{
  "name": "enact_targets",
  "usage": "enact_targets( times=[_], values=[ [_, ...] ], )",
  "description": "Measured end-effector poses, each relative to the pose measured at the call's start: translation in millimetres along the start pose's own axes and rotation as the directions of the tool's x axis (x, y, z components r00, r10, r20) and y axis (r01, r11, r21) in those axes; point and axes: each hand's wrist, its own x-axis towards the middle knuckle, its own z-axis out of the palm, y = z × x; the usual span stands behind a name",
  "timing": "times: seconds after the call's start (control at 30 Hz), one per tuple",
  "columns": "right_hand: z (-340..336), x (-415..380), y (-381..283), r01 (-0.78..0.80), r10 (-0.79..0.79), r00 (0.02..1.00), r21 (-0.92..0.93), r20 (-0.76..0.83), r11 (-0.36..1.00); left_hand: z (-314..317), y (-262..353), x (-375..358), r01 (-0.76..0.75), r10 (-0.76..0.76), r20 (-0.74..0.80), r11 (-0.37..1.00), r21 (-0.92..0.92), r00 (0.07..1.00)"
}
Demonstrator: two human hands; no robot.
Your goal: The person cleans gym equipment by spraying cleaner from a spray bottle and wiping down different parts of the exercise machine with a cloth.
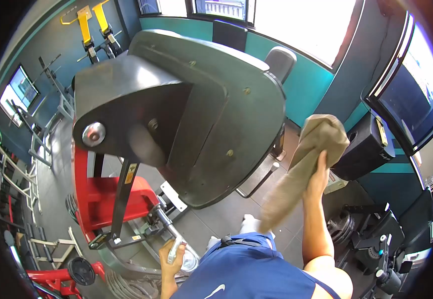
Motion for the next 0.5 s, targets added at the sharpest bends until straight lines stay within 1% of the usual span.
enact_targets(
  times=[0.03,0.07,0.1,0.13,0.17,0.2,0.23,0.27,0.3,0.33,0.37,0.4,0.43,0.47,0.5],
  values=[
    [-5.9,29.0,-15.6,-0.192,0.197,0.977,-0.064,0.084,0.979,6.5,3.3,3.4,0.022,-0.022,0.002,1.0,0.009,1.0],
    [9.8,52.4,-3.5,-0.21,0.089,0.91,0.266,0.404,0.941,14.1,8.2,7.9,0.048,-0.048,0.002,0.999,0.017,0.999],
    [35.8,66.3,0.7,-0.236,-0.019,0.842,0.4,0.538,0.886,21.2,14.4,12.9,0.03,-0.031,0.016,0.998,0.056,0.999],
    [61.6,80.1,4.9,-0.305,-0.126,0.746,0.504,0.654,0.808,29.9,25.5,17.8,0.044,-0.045,0.024,0.998,0.049,0.999],
    [86.8,87.5,1.4,-0.325,0.171,0.863,0.265,0.475,0.908,40.0,40.8,23.9,0.06,-0.061,0.026,0.997,0.04,0.998],
    [97.8,87.0,5.8,-0.334,0.25,0.836,0.092,0.488,0.938,52.0,55.0,30.1,0.077,-0.078,0.019,0.997,0.028,0.997],
    [108.6,86.3,10.2,-0.328,0.328,0.803,-0.09,0.497,0.94,65.9,67.0,35.0,0.074,-0.074,-0.004,0.997,-0.011,0.997],
    [119.1,85.3,14.5,-0.309,0.403,0.765,-0.263,0.503,0.914,77.8,62.8,35.8,0.084,-0.084,-0.044,0.996,0.003,0.996],
    [114.7,76.2,34.1,-0.261,0.434,0.717,-0.366,0.546,0.893,93.1,71.0,34.9,0.124,-0.125,-0.113,0.992,-0.017,0.986],
    [101.5,61.9,59.2,-0.234,0.442,0.659,-0.393,0.608,0.889,112.3,80.9,37.8,0.156,-0.161,-0.184,0.987,-0.042,0.97],
    [84.6,46.3,83.4,-0.238,0.446,0.591,-0.383,0.672,0.893,134.1,87.9,40.1,0.156,-0.168,-0.251,0.985,-0.068,0.953],
    [65.9,32.2,102.5,-0.281,0.468,0.518,-0.374,0.716,0.884,153.5,95.7,38.7,0.162,-0.18,-0.317,0.983,-0.084,0.931],
    [48.6,22.6,112.5,-0.376,0.516,0.44,-0.371,0.735,0.849,167.7,101.1,34.8,0.165,-0.188,-0.385,0.982,-0.091,0.904],
    [35.0,20.5,114.6,-0.503,0.582,0.362,-0.373,0.728,0.779,178.3,93.3,22.6,0.162,-0.185,-0.406,0.983,-0.089,0.895],
    [37.6,33.2,109.1,-0.659,0.672,0.291,-0.367,0.681,0.657,189.0,101.5,18.3,0.174,-0.201,-0.45,0.98,-0.101,0.87]
  ],
)
